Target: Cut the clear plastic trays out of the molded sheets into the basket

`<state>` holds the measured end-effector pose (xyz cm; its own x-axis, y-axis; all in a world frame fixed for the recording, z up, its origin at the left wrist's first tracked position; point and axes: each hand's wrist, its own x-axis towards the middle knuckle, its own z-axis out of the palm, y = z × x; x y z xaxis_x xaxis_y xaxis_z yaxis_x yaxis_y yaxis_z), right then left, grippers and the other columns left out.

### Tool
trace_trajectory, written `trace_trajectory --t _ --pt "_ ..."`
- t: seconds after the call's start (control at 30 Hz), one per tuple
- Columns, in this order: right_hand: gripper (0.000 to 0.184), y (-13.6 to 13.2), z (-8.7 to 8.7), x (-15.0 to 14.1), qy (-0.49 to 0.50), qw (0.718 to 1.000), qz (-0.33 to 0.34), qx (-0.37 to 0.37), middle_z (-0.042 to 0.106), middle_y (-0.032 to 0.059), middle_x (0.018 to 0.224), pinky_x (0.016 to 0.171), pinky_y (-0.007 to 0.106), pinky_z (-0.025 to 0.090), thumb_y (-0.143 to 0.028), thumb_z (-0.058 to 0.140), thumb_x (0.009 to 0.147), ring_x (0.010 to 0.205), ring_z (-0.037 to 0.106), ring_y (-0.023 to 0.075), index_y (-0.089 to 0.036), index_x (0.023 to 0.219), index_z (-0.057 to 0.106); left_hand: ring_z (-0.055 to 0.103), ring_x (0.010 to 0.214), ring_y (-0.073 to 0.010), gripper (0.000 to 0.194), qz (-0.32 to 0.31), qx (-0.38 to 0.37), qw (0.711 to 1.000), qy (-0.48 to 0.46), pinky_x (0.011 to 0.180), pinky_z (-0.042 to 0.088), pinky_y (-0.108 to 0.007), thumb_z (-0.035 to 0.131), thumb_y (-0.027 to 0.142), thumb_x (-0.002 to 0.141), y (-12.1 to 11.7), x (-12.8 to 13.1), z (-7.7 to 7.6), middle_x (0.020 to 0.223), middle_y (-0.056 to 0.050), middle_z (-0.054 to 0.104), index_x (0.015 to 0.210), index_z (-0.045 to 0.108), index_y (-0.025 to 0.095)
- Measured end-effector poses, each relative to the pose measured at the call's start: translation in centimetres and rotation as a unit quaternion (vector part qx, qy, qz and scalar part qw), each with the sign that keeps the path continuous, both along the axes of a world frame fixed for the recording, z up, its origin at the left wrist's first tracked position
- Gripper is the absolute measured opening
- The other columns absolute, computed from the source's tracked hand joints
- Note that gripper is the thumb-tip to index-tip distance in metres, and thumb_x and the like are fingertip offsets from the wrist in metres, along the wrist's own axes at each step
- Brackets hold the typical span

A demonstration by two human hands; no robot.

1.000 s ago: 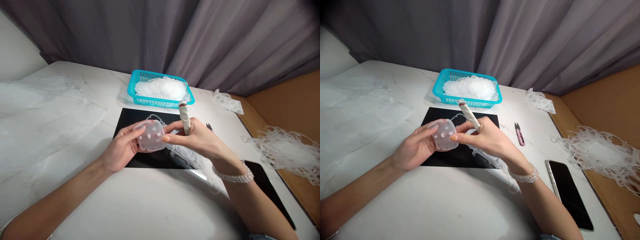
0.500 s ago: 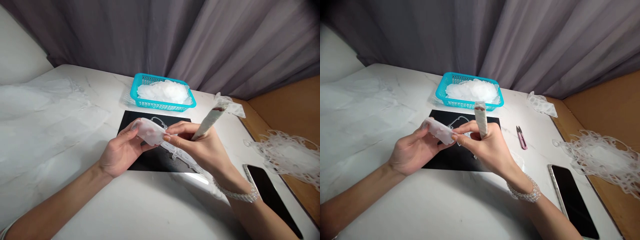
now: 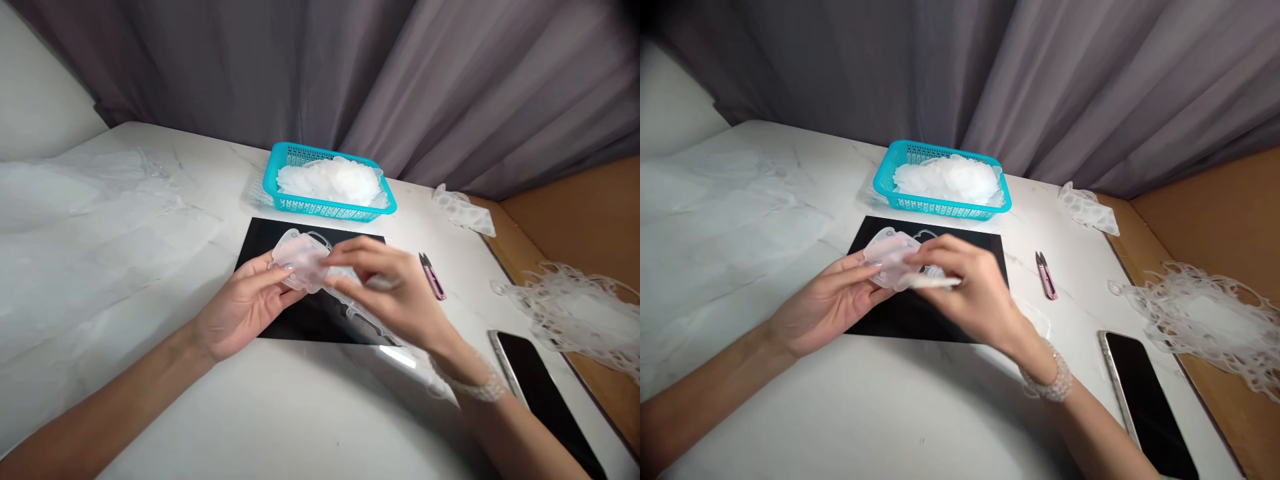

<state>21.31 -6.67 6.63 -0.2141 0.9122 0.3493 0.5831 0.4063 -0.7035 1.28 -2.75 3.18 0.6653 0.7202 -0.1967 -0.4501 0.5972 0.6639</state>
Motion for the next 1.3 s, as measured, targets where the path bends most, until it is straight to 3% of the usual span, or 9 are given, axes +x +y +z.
trace_trajectory --t 0.07,0.13,0.23,0.33,0.57,0.73,0.9,1.1,1.3 --pt "0.019 0.5 0.1 0.8 0.063 0.992 -0.089 -0.062 0.069 0.0044 0.085 0.057 0.024 0.045 -0.036 0.069 0.089 0.07 0.06 0.013 -0.018 0.089 0.076 0.055 0.13 -0.0212 0.039 -0.006 0.012 1.0 -0.003 0.105 0.05 -0.029 0.051 0.01 0.096 0.0 -0.1 0.1 0.136 -0.008 0.064 0.134 0.059 0.017" --pt "0.025 1.0 -0.1 1.5 0.112 0.975 -0.129 -0.144 0.062 0.0011 0.071 0.048 0.023 0.035 -0.042 0.068 0.088 0.058 0.049 0.0097 -0.018 0.085 0.075 0.052 0.134 -0.021 0.04 -0.017 0.021 1.0 -0.016 0.107 0.048 -0.029 0.05 0.01 0.097 -0.1 -0.1 0.2 0.139 -0.008 0.061 0.135 0.058 0.019" --pt "0.028 1.3 -0.6 2.1 0.172 0.945 -0.092 -0.262 0.046 -0.0047 0.058 0.043 0.022 0.022 -0.045 0.072 0.084 0.049 0.032 0.0062 -0.017 0.083 0.072 0.051 0.135 -0.0201 0.041 -0.033 0.032 0.998 -0.031 0.107 0.048 -0.028 0.049 0.011 0.098 -0.2 -0.2 0.1 0.139 -0.006 0.061 0.138 0.057 0.022" --pt "0.027 1.4 -0.9 2.0 0.23 0.919 -0.052 -0.316 0.038 -0.0075 0.056 0.043 0.022 0.017 -0.042 0.077 0.08 0.049 0.024 0.0053 -0.016 0.082 0.069 0.052 0.134 -0.0206 0.042 -0.044 0.037 0.997 -0.041 0.107 0.048 -0.029 0.049 0.011 0.098 -0.2 -0.3 -0.1 0.139 -0.006 0.061 0.138 0.057 0.023" --pt "0.025 1.2 -0.3 2.2 0.279 0.898 -0.023 -0.34 0.035 -0.008 0.057 0.044 0.024 0.012 -0.037 0.079 0.079 0.05 0.018 0.0053 -0.015 0.078 0.068 0.049 0.137 -0.0258 0.043 -0.047 0.029 0.997 -0.048 0.109 0.047 -0.036 0.052 0.012 0.097 -0.2 -0.3 -0.4 0.143 -0.007 0.058 0.138 0.057 0.024" --pt "0.037 1.3 -0.1 2.3 0.311 0.884 -0.003 -0.35 0.019 -0.0107 0.052 0.045 0.025 0.01 -0.05 0.065 0.09 0.048 0.012 0.0063 -0.014 0.081 0.07 0.047 0.138 -0.025 0.044 -0.063 0.025 0.996 -0.053 0.109 0.047 -0.036 0.05 0.013 0.098 -0.2 -0.3 -0.3 0.146 -0.007 0.056 0.14 0.055 0.025" --pt "0.039 1.4 0.2 1.9 0.325 0.879 -0.011 -0.35 0.016 -0.0113 0.052 0.045 0.025 0.009 -0.053 0.062 0.09 0.048 0.01 0.0062 -0.015 0.085 0.069 0.052 0.134 -0.0253 0.041 -0.092 0.021 0.995 -0.044 0.105 0.051 -0.034 0.049 0.013 0.098 -0.4 -0.3 -0.5 0.145 -0.009 0.056 0.136 0.059 0.021" --pt "0.031 1.4 0.1 1.6 0.274 0.898 -0.028 -0.342 0.035 -0.0082 0.055 0.045 0.025 0.014 -0.044 0.08 0.076 0.05 0.019 0.0058 -0.015 0.082 0.071 0.061 0.122 -0.0219 0.039 -0.148 0.014 0.988 -0.043 0.1 0.054 -0.033 0.048 0.016 0.098 -0.5 -0.2 -0.7 0.128 -0.01 0.068 0.135 0.061 0.02" --pt "0.03 1.6 -0.3 1.8 0.261 0.897 -0.022 -0.357 0.04 -0.0075 0.056 0.044 0.025 0.013 -0.04 0.083 0.071 0.049 0.019 0.0053 -0.015 0.082 0.072 0.061 0.122 -0.024 0.042 -0.156 0.014 0.986 -0.059 0.099 0.053 -0.035 0.047 0.012 0.094 -0.4 -0.3 -0.8 0.128 -0.012 0.067 0.134 0.061 0.017"
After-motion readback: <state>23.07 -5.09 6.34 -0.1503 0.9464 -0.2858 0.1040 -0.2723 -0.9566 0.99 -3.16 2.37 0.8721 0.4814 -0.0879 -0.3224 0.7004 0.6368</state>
